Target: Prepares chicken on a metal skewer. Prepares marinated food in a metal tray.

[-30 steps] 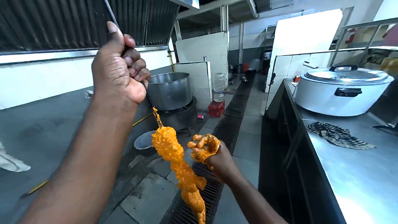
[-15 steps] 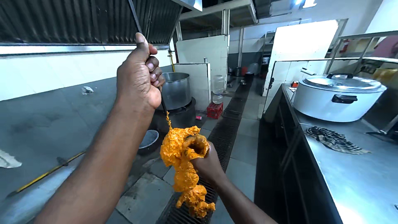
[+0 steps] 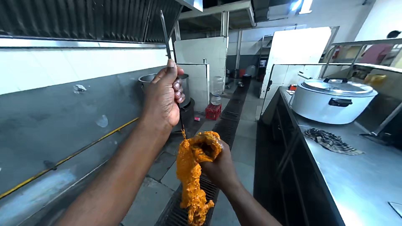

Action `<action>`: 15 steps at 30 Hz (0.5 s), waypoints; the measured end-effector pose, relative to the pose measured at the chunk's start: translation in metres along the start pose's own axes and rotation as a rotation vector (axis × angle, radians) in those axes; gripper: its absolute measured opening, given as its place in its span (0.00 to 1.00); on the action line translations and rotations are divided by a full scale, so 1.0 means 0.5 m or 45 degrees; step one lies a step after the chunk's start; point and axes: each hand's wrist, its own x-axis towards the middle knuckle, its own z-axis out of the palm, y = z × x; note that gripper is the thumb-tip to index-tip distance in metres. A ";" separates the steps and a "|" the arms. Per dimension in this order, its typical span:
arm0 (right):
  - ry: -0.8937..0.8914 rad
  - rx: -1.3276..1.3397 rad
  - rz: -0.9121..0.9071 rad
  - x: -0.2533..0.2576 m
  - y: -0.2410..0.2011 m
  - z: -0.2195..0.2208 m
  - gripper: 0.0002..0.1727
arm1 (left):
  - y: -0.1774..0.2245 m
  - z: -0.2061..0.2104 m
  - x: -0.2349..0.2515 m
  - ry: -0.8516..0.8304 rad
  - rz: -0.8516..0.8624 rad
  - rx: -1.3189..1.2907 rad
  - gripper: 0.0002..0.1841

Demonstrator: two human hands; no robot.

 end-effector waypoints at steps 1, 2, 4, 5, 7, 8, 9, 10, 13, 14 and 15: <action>-0.130 -0.031 0.100 0.001 -0.010 0.000 0.15 | -0.003 -0.004 -0.001 0.005 -0.019 -0.011 0.12; -0.256 -0.075 0.181 0.003 -0.017 0.003 0.14 | -0.006 -0.008 -0.001 0.005 -0.033 -0.020 0.12; -0.252 -0.082 0.158 -0.006 -0.012 0.020 0.12 | -0.010 -0.015 -0.003 -0.007 -0.063 -0.008 0.11; -0.177 -0.061 0.092 -0.010 -0.006 0.029 0.13 | -0.010 -0.018 -0.003 -0.013 -0.071 -0.011 0.11; -0.163 -0.026 0.077 -0.011 0.000 0.041 0.14 | -0.014 -0.024 -0.002 -0.013 -0.082 -0.033 0.11; -0.209 0.003 0.127 -0.012 0.000 0.041 0.14 | -0.017 -0.030 -0.003 -0.022 -0.092 -0.029 0.11; -0.190 0.049 0.135 -0.017 0.002 0.040 0.14 | -0.021 -0.038 -0.005 -0.045 -0.096 -0.019 0.10; -0.122 0.103 0.094 -0.021 0.003 0.032 0.14 | -0.022 -0.046 -0.004 -0.091 -0.089 -0.002 0.09; 0.015 0.145 0.040 -0.041 0.010 -0.056 0.14 | -0.042 -0.082 0.003 -0.234 -0.049 0.055 0.10; 0.034 0.110 0.105 -0.052 0.014 -0.101 0.15 | -0.055 -0.100 0.011 -0.304 -0.044 0.066 0.11; 0.076 0.064 0.193 -0.069 0.017 -0.151 0.14 | -0.072 -0.116 0.022 -0.381 -0.040 0.062 0.13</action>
